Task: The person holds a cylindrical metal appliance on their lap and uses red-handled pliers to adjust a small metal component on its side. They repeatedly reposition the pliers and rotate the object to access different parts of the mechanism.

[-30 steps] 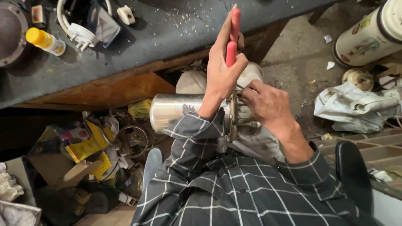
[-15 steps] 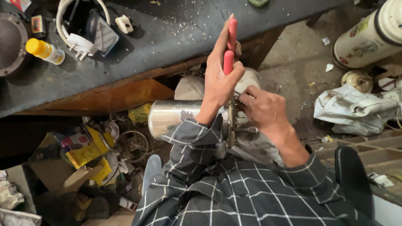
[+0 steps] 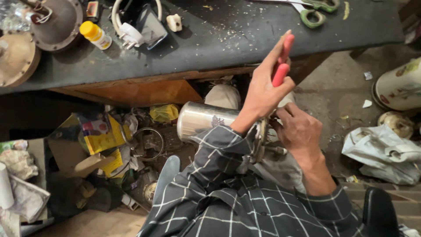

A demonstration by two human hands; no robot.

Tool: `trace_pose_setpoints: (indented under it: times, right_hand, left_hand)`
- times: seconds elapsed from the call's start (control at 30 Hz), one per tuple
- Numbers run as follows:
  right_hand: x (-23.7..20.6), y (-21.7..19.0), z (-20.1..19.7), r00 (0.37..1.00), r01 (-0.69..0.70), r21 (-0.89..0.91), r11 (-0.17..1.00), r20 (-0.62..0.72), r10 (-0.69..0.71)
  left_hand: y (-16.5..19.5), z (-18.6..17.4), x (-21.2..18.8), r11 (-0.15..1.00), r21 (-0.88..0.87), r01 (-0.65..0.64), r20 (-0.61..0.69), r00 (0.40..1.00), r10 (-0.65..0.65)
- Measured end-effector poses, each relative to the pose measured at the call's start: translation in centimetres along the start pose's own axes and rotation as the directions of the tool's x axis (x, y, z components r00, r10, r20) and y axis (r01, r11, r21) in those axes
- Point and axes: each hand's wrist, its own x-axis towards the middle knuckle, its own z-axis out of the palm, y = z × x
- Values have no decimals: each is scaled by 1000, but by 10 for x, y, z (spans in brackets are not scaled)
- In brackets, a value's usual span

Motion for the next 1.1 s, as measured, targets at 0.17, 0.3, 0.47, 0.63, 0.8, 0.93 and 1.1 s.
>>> trace_pose_setpoints:
  times: [0.17,0.3,0.47,0.63,0.8,0.93,1.1]
  right_hand:
    - [-1,5,0,994,22,53,998,108,-27]
    - [-1,11,0,983,57,31,998,172,-62]
    - [0,1,0,997,-20,-23,1000,77,22]
    - [5,3,-7,997,58,95,994,48,-63]
    - [24,37,-22,989,-137,293,946,99,113]
    - [73,63,-34,994,28,309,951,-105,5]
    - [175,66,-29,911,379,200,904,-252,-327]
  left_hand:
    - [-1,0,1,1000,29,-3,-15,1000,3]
    - [-1,1,1,1000,-10,3,-17,1000,-3]
    - [-1,-1,0,998,-56,2,-13,1000,-2]
    - [0,-1,3,1000,-12,-6,-19,1000,6]
    - [2,-3,2,1000,-22,19,-6,1000,-19]
    - [0,-2,3,1000,-5,6,-14,1000,-7]
    - [-2,1,5,994,-106,2,-14,1000,-4]
